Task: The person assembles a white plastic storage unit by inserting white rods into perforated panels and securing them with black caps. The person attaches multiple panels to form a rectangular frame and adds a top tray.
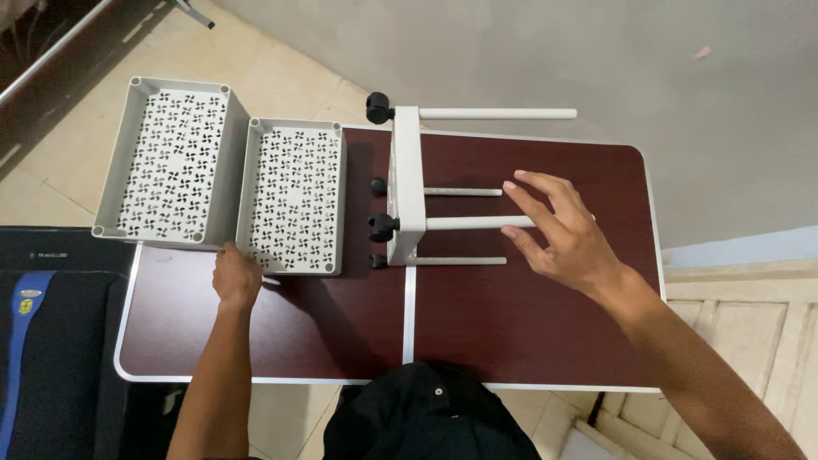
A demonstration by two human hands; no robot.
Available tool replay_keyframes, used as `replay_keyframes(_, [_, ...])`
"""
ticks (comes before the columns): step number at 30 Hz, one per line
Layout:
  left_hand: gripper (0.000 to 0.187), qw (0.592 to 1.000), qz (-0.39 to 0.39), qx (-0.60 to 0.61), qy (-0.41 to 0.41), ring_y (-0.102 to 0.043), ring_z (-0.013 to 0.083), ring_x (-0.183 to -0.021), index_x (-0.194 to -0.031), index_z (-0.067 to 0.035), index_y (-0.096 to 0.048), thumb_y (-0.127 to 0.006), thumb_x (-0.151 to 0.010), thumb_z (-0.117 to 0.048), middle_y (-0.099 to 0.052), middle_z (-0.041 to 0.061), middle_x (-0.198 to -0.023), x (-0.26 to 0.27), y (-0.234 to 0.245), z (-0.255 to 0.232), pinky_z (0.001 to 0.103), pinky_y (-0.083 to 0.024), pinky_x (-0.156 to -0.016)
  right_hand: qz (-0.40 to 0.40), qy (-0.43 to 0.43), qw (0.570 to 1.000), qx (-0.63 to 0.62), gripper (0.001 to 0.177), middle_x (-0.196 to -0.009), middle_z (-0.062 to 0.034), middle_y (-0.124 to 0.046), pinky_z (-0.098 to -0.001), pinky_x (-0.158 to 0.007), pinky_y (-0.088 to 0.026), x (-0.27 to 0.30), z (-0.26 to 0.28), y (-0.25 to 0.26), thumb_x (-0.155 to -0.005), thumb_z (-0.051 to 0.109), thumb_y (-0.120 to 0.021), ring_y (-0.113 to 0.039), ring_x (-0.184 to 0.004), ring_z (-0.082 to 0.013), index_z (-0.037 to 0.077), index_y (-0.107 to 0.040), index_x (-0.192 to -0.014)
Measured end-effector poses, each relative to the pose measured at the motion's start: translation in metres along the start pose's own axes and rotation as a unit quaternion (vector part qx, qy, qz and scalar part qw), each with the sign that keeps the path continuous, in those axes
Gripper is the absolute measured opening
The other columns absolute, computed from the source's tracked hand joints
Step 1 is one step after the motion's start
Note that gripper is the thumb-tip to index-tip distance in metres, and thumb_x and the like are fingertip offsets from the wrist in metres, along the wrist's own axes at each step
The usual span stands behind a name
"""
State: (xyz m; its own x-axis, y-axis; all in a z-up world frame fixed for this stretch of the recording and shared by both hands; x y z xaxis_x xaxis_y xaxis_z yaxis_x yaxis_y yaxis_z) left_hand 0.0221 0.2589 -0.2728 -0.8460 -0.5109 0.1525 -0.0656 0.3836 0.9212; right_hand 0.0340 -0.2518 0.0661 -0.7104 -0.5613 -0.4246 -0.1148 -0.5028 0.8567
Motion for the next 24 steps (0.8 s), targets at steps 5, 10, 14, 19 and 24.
replay_keyframes(5, [0.026, 0.991, 0.024, 0.128, -0.041, -0.066, 0.0543, -0.094, -0.114, 0.006, -0.055, -0.058, -0.098, -0.015, -0.068, 0.035, -0.099, -0.001, -0.007, 0.011, 0.058, -0.052, -0.086, -0.099, 0.092, 0.989, 0.063, 0.048, -0.139, -0.0206, -0.051, -0.0518, -0.112, -0.048, -0.017, 0.041, -0.015, -0.098, 0.027, -0.069, -0.055, -0.129, -0.0332, 0.004, -0.057, -0.138])
replay_keyframes(10, [0.023, 0.980, 0.035, 0.190, -0.054, -0.065, 0.0546, -0.093, -0.116, 0.005, -0.053, -0.051, -0.104, -0.015, -0.069, 0.035, -0.096, 0.005, -0.005, 0.005, 0.058, -0.050, -0.083, -0.150, 0.224, 0.962, -0.047, 0.038, -0.142, -0.0178, -0.047, -0.0407, -0.113, -0.052, -0.016, 0.124, -0.082, -0.108, 0.022, -0.067, -0.053, -0.131, -0.0257, 0.007, -0.055, -0.141])
replay_keyframes(14, [0.026, 0.965, 0.026, 0.244, -0.089, -0.069, 0.0488, -0.092, -0.123, 0.005, -0.053, -0.050, -0.103, -0.012, -0.070, 0.033, -0.098, 0.009, 0.010, -0.003, 0.053, -0.053, -0.080, -0.007, 0.174, 0.982, -0.074, 0.058, -0.148, -0.0216, -0.044, -0.0504, -0.118, -0.048, -0.034, 0.165, -0.180, -0.100, 0.014, -0.073, -0.054, -0.135, -0.0389, 0.007, -0.048, -0.151])
replay_keyframes(19, [0.029, 0.953, 0.084, 0.284, -0.054, -0.072, 0.0426, -0.092, -0.129, 0.003, -0.051, -0.045, -0.104, -0.010, -0.071, 0.029, -0.100, 0.007, 0.005, 0.001, 0.050, -0.054, -0.080, 0.197, -0.169, 0.953, -0.158, 0.076, -0.156, -0.0370, -0.013, -0.0557, -0.109, -0.042, -0.047, 0.139, -0.297, -0.086, 0.020, -0.081, -0.037, -0.136, -0.0564, 0.011, -0.041, -0.151])
replay_keyframes(24, [0.033, 0.957, 0.044, 0.271, -0.095, -0.069, 0.0472, -0.094, -0.130, 0.004, -0.050, -0.046, -0.098, -0.003, -0.070, 0.032, -0.100, 0.001, -0.007, 0.005, 0.052, -0.052, -0.081, 0.316, -0.295, 0.893, -0.128, 0.078, -0.162, -0.0344, -0.002, -0.0575, -0.110, -0.040, -0.028, 0.118, -0.359, -0.088, 0.019, -0.076, -0.032, -0.141, -0.0536, 0.017, -0.035, -0.155])
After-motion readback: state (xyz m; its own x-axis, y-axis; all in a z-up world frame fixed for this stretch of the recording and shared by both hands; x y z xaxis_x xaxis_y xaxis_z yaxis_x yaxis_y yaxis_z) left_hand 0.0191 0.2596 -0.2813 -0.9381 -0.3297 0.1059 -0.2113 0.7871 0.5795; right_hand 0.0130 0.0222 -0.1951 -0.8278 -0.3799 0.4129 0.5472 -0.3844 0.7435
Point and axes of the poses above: each hand's wrist, its own x-axis away from the middle knuckle, its own y-axis out of the back of the hand, z = x × y, the point moved 7 cm from there along -x, towards the middle knuckle
